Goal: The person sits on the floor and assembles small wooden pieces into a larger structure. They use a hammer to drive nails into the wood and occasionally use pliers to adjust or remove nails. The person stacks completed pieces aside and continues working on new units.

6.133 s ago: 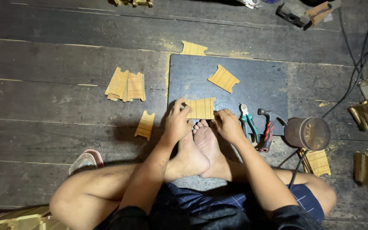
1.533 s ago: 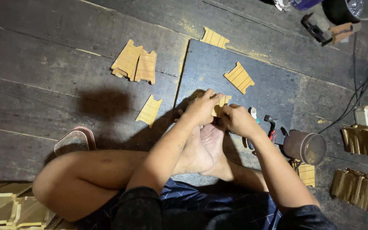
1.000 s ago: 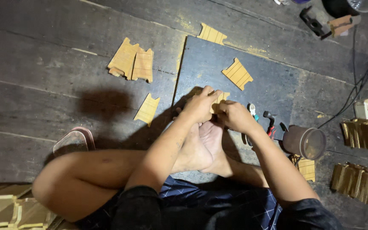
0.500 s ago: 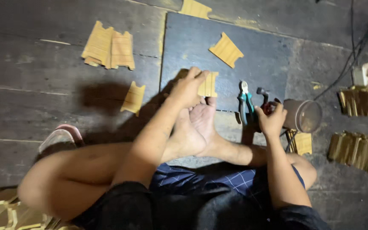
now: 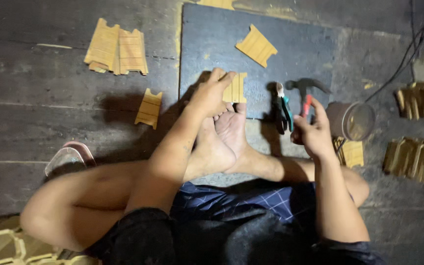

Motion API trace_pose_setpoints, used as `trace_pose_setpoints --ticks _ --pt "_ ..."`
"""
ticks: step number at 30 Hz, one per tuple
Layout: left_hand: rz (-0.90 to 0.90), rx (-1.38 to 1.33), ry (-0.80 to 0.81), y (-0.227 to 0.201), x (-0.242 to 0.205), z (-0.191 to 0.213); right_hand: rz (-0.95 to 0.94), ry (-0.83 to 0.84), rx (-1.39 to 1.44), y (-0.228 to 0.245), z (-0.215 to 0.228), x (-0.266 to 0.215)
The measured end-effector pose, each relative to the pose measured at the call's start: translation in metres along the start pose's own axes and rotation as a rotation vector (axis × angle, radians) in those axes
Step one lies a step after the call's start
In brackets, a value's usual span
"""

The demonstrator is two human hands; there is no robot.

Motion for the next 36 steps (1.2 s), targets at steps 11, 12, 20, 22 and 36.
trace_pose_setpoints --ticks 11,12,20,22,36 --pt "-0.066 0.072 -0.023 -0.006 0.002 0.003 0.768 0.479 -0.756 0.023 -0.108 -0.056" --pt "-0.021 0.036 -0.016 -0.005 0.0 0.005 0.725 0.442 -0.767 0.022 -0.109 -0.051" --pt "0.012 -0.019 -0.024 -0.005 -0.002 0.009 0.839 0.344 -0.743 0.042 -0.116 -0.061" --pt "0.012 -0.056 -0.021 -0.002 -0.002 0.007 0.793 0.358 -0.79 0.042 -0.118 -0.055" --pt "-0.026 -0.03 -0.043 -0.006 -0.002 0.008 0.756 0.31 -0.8 0.017 -0.107 -0.05"
Point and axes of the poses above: each hand's wrist, its own x-axis towards the middle knuckle, its own z-axis out of the back of the hand, y = z × x, the point moved 8 cm from there along x, towards the middle knuckle, and after that the axes turned 4 degrees about x, right-handed, at the moved point
